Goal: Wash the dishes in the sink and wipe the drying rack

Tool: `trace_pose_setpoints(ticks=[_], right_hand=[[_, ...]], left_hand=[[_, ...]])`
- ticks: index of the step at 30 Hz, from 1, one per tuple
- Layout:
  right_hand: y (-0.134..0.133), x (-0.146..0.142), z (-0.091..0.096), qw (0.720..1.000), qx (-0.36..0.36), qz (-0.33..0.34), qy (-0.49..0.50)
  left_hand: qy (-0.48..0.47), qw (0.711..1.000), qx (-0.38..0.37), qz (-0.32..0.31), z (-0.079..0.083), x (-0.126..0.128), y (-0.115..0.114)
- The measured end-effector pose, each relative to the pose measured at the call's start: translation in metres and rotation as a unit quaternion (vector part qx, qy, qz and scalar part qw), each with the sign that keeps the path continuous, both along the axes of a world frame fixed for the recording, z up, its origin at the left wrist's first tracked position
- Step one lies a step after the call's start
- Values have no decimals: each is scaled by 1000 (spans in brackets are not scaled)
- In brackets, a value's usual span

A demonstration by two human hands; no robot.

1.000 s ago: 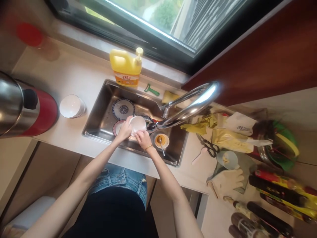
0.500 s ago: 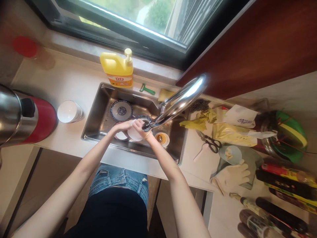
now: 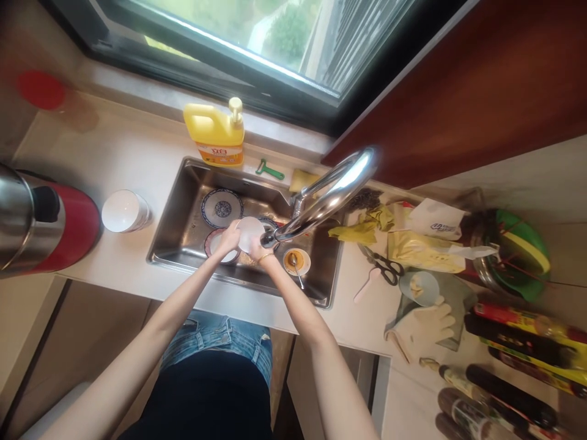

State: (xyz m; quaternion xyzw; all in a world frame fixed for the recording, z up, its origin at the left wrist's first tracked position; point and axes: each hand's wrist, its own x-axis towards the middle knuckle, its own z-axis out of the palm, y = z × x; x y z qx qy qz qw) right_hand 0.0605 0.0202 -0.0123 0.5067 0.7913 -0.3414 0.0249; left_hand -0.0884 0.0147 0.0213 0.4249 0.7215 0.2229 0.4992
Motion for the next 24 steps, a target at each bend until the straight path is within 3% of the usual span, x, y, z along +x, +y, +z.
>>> trace_pose_setpoints(ticks=[2, 4, 5, 8, 10, 11, 13, 19, 24], right_hand=[[-3, -11, -2, 998, -46, -16, 36], [-5, -23, -8, 982, -102, -119, 103], [-7, -30, -11, 962, -119, -202, 141], [-11, -50, -20, 859, -118, -448, 218], [-14, -59, -21, 814, -103, -520, 238], [-14, -61, -21, 806, -102, -528, 245], [-14, -64, -18, 817, -105, -502, 263], [-9, -55, -3, 888, -120, -329, 297], [-6, -36, 8, 971, -103, -110, 185]], left_hand=[[0, 999, -31, 19, 0, 4, -4], [-23, 998, -56, 31, 0, 7, -8], [-31, 997, -65, 33, 0, 8, -10], [-19, 998, -59, 11, -1, 10, -15], [-5, 999, -52, -2, -4, 9, -18], [-4, 999, -48, -3, -6, 9, -19], [-13, 999, -32, 5, -12, 7, -22], [-53, 996, 26, 62, -25, -4, -20], [-25, 997, 41, 61, -24, -10, -11]])
